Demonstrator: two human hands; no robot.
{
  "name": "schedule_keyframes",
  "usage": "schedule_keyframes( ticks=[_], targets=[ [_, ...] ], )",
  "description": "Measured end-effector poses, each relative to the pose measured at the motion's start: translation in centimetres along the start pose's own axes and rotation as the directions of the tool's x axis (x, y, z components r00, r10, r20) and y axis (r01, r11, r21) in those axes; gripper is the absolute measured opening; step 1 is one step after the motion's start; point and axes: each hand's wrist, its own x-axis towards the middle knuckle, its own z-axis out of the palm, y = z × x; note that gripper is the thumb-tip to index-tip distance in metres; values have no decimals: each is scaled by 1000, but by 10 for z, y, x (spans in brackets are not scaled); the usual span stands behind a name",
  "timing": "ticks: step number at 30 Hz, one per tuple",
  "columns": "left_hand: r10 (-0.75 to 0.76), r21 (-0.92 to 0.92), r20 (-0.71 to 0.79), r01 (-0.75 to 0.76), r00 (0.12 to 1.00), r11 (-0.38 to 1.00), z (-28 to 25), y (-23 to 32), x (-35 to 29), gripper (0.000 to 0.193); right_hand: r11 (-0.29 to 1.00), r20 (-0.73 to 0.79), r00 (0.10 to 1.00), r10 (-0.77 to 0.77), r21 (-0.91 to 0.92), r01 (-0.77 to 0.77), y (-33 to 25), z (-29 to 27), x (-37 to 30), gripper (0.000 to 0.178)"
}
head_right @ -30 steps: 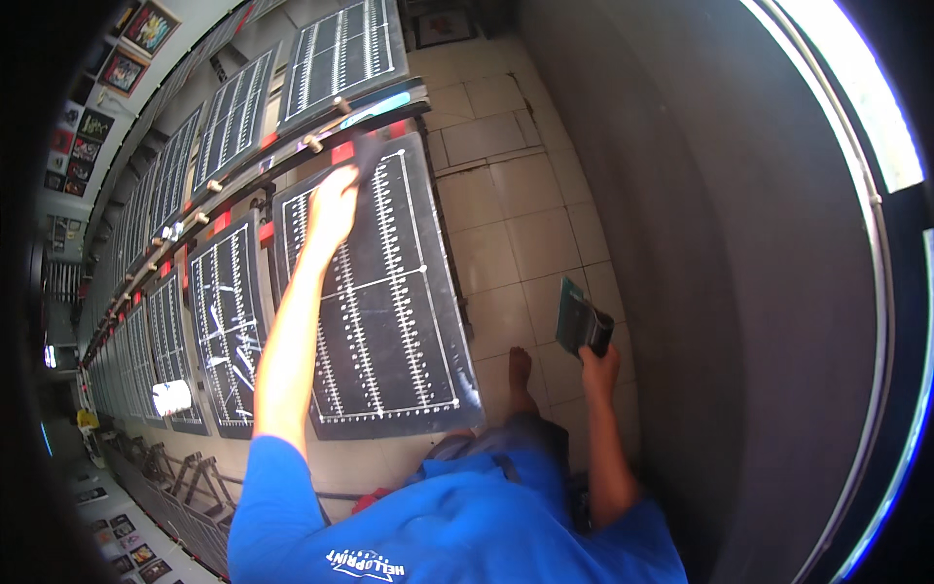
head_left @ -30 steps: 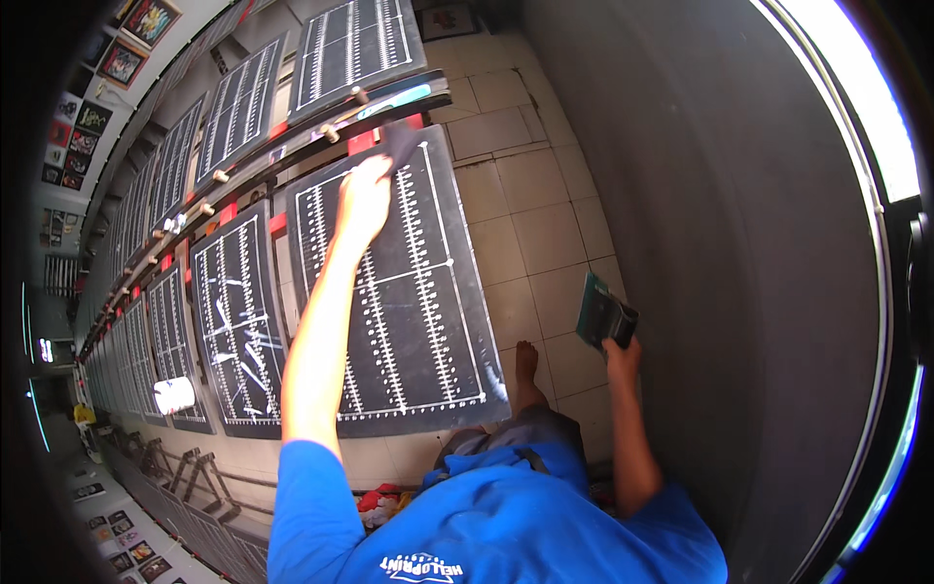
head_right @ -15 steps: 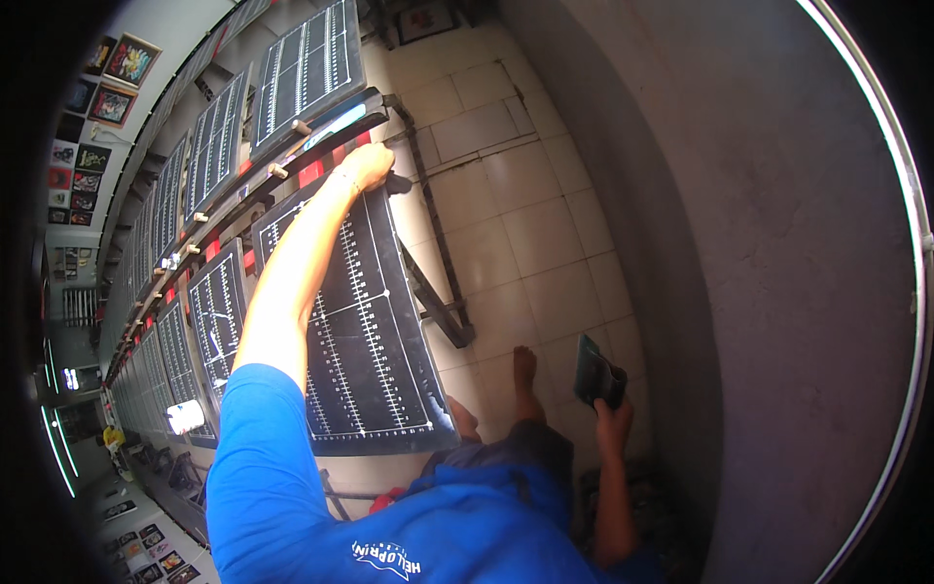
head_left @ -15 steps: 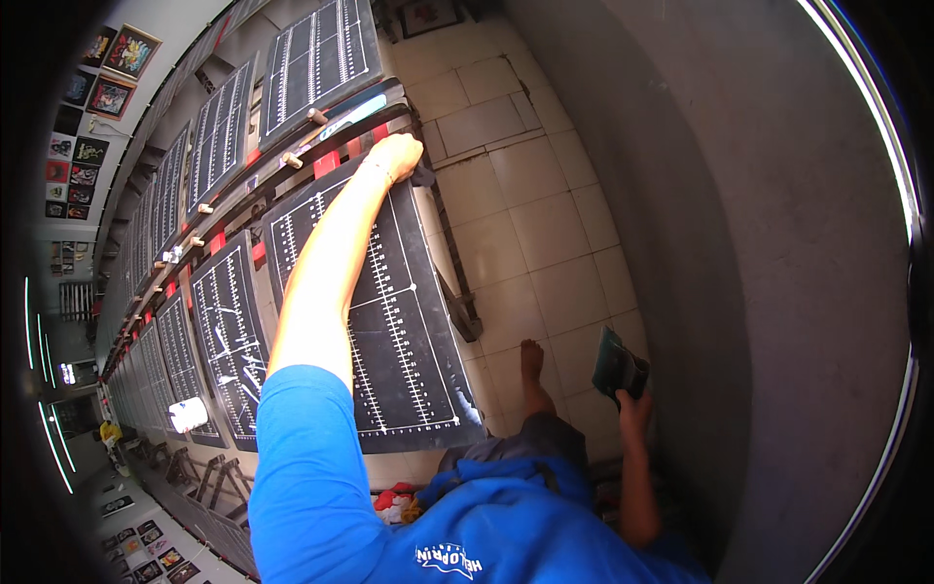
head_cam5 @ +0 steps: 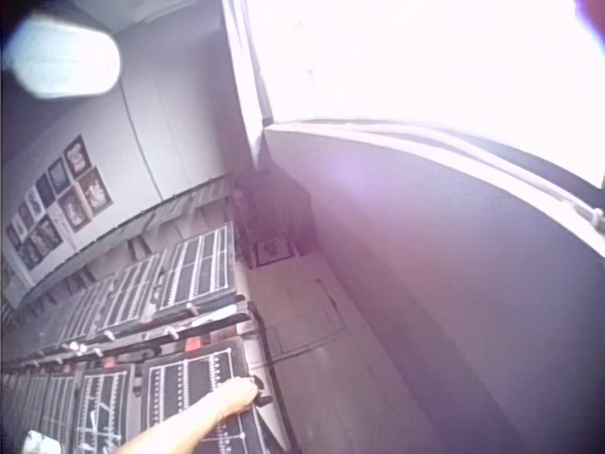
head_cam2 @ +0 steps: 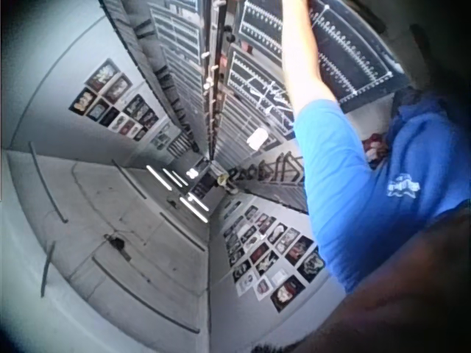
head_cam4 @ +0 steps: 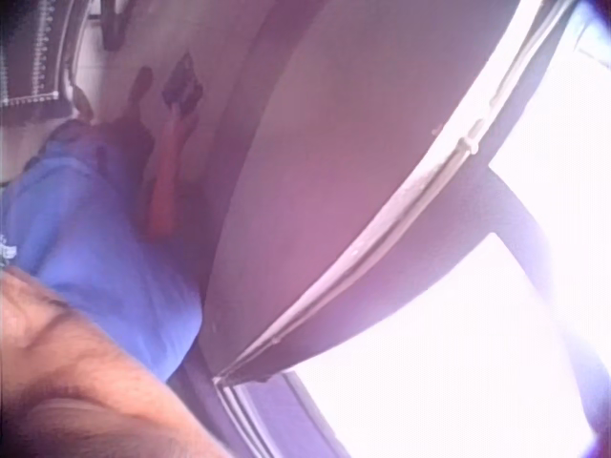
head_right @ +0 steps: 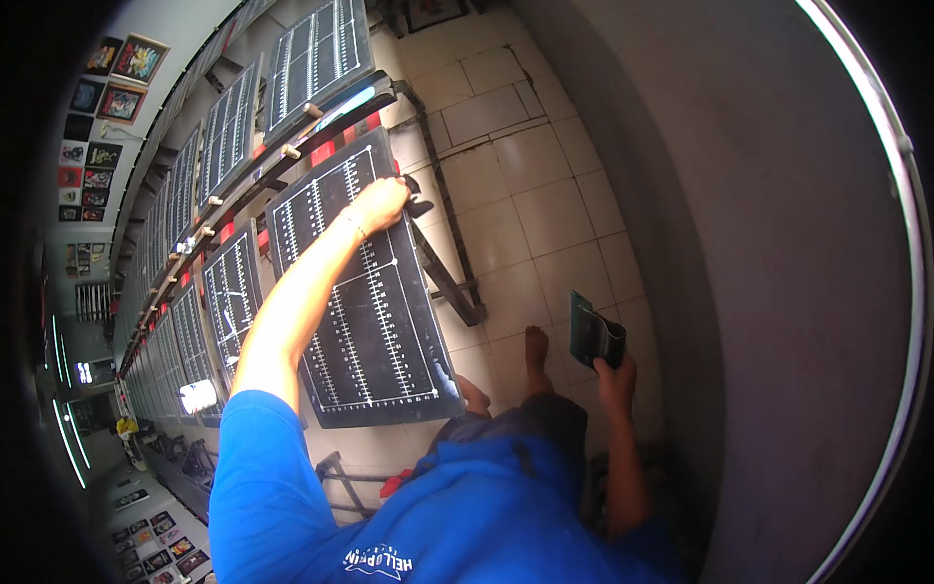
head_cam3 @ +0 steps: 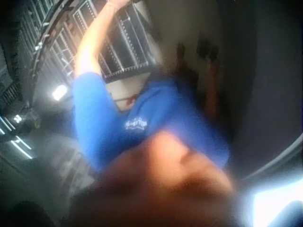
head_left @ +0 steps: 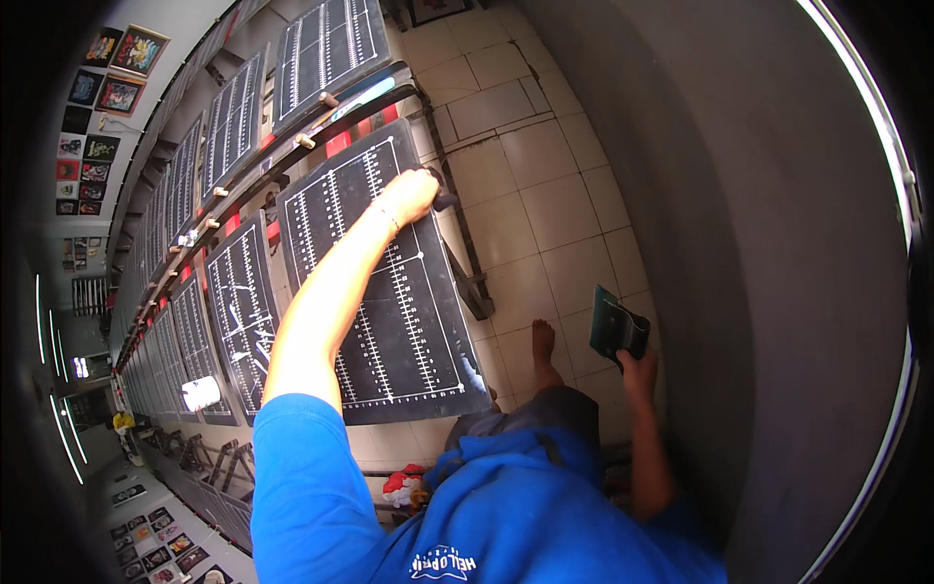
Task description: The person scoops white ink from a bucket using a spatula and applies it to a screen printing mesh. They then use a squeegee to spread the ink evenly across the screen. The person repeats this process on multiple screens arranged on a rack.
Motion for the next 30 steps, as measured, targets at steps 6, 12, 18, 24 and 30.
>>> schedule_keyframes(
  ticks=[6,12,18,24,30],
  targets=[
    [25,-15,-36,-26,999,1000,35,51,-50,12,998,47,997,-58,26,56,8,-1,-4,38],
    [127,-75,-56,-131,990,989,55,119,-113,13,999,-19,1000,-8,53,9,25,5,-32,36],
    [175,-229,-89,-191,981,955,91,182,-179,12,997,-17,1000,3,75,-1,44,10,-83,29],
    [292,-204,-181,-327,939,923,132,229,-233,14,986,-50,997,-51,156,59,64,19,-127,26],
    [283,-189,-372,-371,884,909,154,261,-277,11,984,-76,995,-70,158,81,70,19,-144,28]
  ],
)
